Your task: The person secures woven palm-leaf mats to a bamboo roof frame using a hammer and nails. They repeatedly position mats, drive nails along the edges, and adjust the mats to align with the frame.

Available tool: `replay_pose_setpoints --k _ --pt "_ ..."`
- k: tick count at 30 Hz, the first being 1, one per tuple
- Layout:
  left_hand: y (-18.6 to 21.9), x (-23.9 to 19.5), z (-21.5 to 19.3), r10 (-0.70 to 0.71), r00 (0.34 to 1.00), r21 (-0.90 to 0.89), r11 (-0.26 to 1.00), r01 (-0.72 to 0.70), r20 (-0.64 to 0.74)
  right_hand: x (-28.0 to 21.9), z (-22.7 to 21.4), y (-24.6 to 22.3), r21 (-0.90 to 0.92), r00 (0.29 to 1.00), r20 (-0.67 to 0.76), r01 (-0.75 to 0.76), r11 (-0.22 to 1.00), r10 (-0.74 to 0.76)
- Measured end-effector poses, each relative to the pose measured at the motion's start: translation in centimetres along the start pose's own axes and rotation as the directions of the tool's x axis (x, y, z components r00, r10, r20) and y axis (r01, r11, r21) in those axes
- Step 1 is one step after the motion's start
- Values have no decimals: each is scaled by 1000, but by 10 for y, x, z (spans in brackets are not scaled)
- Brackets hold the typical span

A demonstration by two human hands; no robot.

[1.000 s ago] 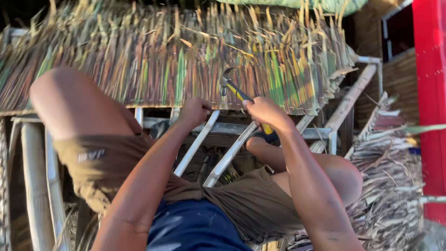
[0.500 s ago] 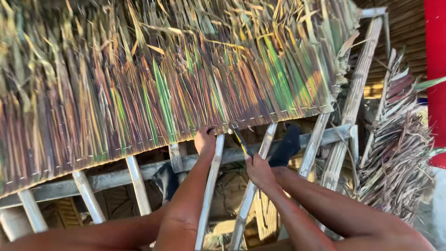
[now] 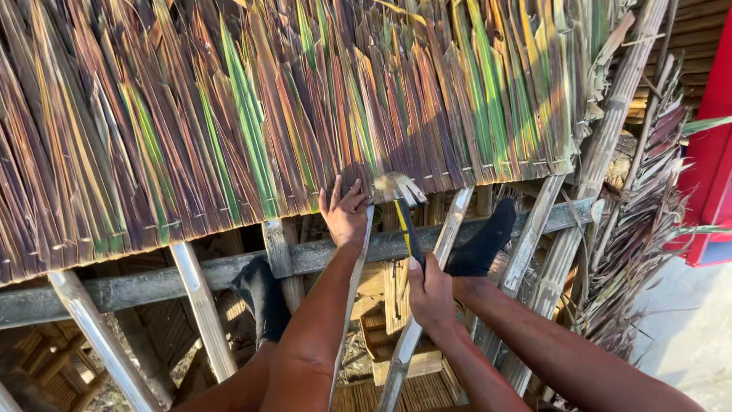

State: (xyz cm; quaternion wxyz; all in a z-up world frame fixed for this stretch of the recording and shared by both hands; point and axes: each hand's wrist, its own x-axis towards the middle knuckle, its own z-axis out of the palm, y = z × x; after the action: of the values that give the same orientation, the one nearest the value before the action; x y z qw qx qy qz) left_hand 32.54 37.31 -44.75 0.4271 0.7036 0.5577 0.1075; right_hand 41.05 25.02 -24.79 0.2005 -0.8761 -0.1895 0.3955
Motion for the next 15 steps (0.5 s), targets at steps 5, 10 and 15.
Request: replay_pose_setpoints --k 5,10,15 --pt "11 6 -20 46 999 53 998 -46 -2 13 18 -3 -298 999 43 -2 955 16" --pt "39 2 -34 40 999 90 995 -40 -5 24 20 18 -185 993 46 -97 978 107" --pt "35 -11 -28 -823 564 -551 503 666 -68 29 26 33 -185 990 50 -117 976 128"
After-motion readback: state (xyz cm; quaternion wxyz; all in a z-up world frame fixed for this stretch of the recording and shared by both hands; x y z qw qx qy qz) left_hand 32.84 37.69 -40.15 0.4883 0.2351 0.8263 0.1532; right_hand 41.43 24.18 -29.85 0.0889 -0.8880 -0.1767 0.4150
